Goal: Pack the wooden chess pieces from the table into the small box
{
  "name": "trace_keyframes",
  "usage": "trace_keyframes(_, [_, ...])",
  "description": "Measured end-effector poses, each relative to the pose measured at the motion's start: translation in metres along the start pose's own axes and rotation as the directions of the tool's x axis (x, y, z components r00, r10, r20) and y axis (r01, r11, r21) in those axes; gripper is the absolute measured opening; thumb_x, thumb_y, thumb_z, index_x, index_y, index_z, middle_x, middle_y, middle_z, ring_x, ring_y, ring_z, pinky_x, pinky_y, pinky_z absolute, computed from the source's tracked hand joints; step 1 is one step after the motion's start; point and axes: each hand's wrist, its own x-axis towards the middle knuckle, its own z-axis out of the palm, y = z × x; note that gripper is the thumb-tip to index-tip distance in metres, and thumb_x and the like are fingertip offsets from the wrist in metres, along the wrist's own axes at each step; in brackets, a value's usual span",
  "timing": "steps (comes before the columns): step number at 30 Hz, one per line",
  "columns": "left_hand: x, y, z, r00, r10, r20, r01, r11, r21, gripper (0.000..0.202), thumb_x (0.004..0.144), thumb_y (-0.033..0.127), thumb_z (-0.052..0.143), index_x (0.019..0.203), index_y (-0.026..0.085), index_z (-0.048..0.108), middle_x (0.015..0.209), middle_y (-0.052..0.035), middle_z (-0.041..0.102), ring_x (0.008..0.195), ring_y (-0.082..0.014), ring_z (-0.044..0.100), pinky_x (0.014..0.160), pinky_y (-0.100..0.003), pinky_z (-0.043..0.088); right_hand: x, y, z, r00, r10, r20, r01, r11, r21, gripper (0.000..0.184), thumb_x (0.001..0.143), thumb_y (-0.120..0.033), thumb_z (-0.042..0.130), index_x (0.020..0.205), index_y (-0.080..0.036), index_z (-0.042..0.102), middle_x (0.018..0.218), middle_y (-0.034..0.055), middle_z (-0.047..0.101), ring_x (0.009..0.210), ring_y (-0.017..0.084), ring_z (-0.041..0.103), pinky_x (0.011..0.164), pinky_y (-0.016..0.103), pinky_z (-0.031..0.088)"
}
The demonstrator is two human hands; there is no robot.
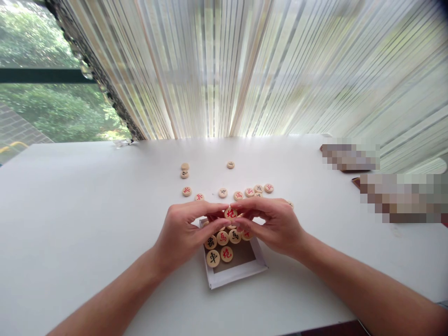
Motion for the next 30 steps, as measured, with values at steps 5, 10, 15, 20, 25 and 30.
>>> trace_keyframes(5, [0.0001, -0.0008, -0.0001, 1.0, 0.006, 0.013, -0.006, 1.0, 0.008, 0.024, 0.089, 0.015, 0.086, 0.112, 0.019, 0.085, 0.095, -0.0029, 0.086, 0.078, -0.0118, 0.079, 0.073, -0.016, 0.061, 0.0017, -0.0014, -0.0002, 0.999, -0.05, -0.003, 0.05, 0.998, -0.048, 0.018, 0.092, -0.015, 0.083, 0.109, -0.016, 0.079, 0.081, 0.0032, 0.082, 0.063, 0.013, 0.078, 0.06, 0.018, 0.065])
trace_keyframes(10, [0.0008, 0.0005, -0.0001, 1.0, 0.011, 0.011, -0.011, 1.0, 0.007, 0.022, 0.089, 0.016, 0.085, 0.111, 0.018, 0.085, 0.098, -0.0049, 0.086, 0.08, -0.0133, 0.08, 0.075, -0.018, 0.062, 0.0011, -0.001, -0.0007, 0.998, -0.063, -0.008, 0.063, 0.995, -0.076, 0.02, 0.091, -0.013, 0.083, 0.11, -0.014, 0.079, 0.083, 0.0038, 0.082, 0.064, 0.012, 0.078, 0.063, 0.016, 0.065])
trace_keyframes(15, [0.0016, 0.0013, -0.0002, 1.0, 0.018, 0.012, -0.018, 1.0, 0.01, 0.022, 0.089, 0.015, 0.085, 0.11, 0.018, 0.085, 0.096, -0.0047, 0.086, 0.079, -0.0132, 0.08, 0.074, -0.018, 0.061, 0.0016, -0.0013, -0.0008, 0.997, -0.074, -0.007, 0.073, 0.994, -0.08, 0.02, 0.091, -0.013, 0.083, 0.11, -0.014, 0.079, 0.082, 0.0039, 0.082, 0.063, 0.011, 0.077, 0.063, 0.016, 0.064])
trace_keyframes(20, [0.0009, 0.0006, 0.0004, 1.0, 0.023, 0.004, -0.024, 1.0, 0.009, 0.022, 0.089, 0.015, 0.085, 0.11, 0.019, 0.085, 0.096, -0.0044, 0.086, 0.078, -0.0139, 0.079, 0.073, -0.02, 0.062, 0.002, -0.0015, -0.0012, 0.996, -0.083, -0.008, 0.082, 0.993, -0.08, 0.021, 0.091, -0.014, 0.083, 0.111, -0.015, 0.079, 0.083, 0.0038, 0.082, 0.063, 0.012, 0.077, 0.062, 0.017, 0.065])
trace_keyframes(25, [0.0007, 0.0009, 0.0009, 1.0, 0.011, 0.005, -0.011, 1.0, 0.007, 0.022, 0.089, 0.016, 0.086, 0.11, 0.019, 0.085, 0.092, -0.005, 0.085, 0.074, -0.0142, 0.077, 0.07, -0.021, 0.063, 0.0026, -0.0042, -0.0009, 0.998, -0.058, -0.013, 0.057, 0.995, -0.083, 0.02, 0.091, -0.015, 0.084, 0.111, -0.017, 0.08, 0.082, 0.0032, 0.083, 0.06, 0.013, 0.077, 0.059, 0.017, 0.065])
trace_keyframes(30, [0.0007, 0.001, 0.001, 1.0, 0.007, -0.003, -0.007, 1.0, 0.015, 0.02, 0.089, 0.017, 0.085, 0.109, 0.017, 0.085, 0.093, -0.0061, 0.086, 0.074, -0.0149, 0.078, 0.069, -0.022, 0.063, 0.0029, -0.0052, -0.0009, 0.998, -0.065, -0.021, 0.063, 0.993, -0.1, 0.021, 0.09, -0.014, 0.084, 0.11, -0.016, 0.081, 0.085, 0.0041, 0.084, 0.061, 0.013, 0.079, 0.06, 0.016, 0.065])
